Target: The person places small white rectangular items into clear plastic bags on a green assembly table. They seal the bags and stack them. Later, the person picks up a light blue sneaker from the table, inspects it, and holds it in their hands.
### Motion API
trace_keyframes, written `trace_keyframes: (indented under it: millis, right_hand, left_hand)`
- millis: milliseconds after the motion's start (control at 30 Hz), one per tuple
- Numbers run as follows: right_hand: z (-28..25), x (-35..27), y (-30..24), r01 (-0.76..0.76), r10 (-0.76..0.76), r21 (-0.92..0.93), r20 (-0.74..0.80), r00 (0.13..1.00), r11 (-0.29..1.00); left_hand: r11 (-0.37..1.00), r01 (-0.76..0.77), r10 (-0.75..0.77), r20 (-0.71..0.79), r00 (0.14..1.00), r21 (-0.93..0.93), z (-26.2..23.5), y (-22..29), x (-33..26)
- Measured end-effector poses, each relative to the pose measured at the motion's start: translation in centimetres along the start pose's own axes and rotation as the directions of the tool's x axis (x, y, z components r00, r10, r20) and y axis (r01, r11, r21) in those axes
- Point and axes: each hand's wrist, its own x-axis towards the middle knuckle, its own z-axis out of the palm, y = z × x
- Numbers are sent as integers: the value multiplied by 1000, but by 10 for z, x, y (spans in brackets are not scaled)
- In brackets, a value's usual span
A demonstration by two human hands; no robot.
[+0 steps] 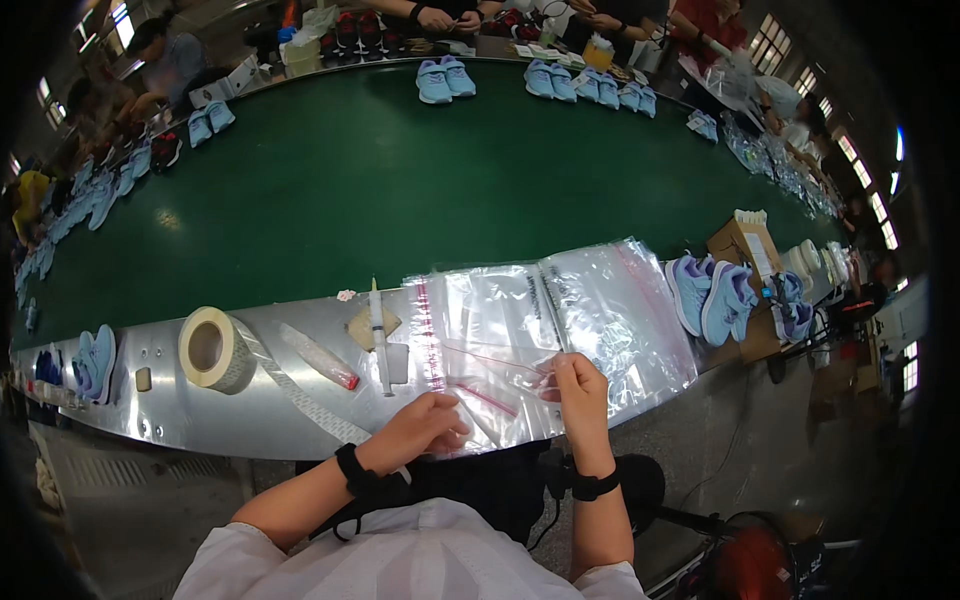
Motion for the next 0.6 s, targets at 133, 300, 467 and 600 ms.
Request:
trace_keyframes:
  millis: [133, 300, 467, 600]
  right_hand:
    - [-11, 3, -21, 73, -62, 81, -127, 990, 994]
    - [-33, 20, -26, 142, -115, 53, -347, 931, 988]
    - [-179, 39, 65, -6, -292, -464, -567, 770, 886]
    - [-175, 16, 75, -92, -275, -496, -616, 738, 864]
  left_hand:
    - [887, -364, 381, -5, 925, 284, 9, 4, -27]
    - [716, -467, 580, -69, 812, 519, 10, 29, -51]
    - [959, -172, 225, -240, 944, 224, -49, -10, -103]
    - [752, 156, 404, -635, 658, 640, -77, -34, -126]
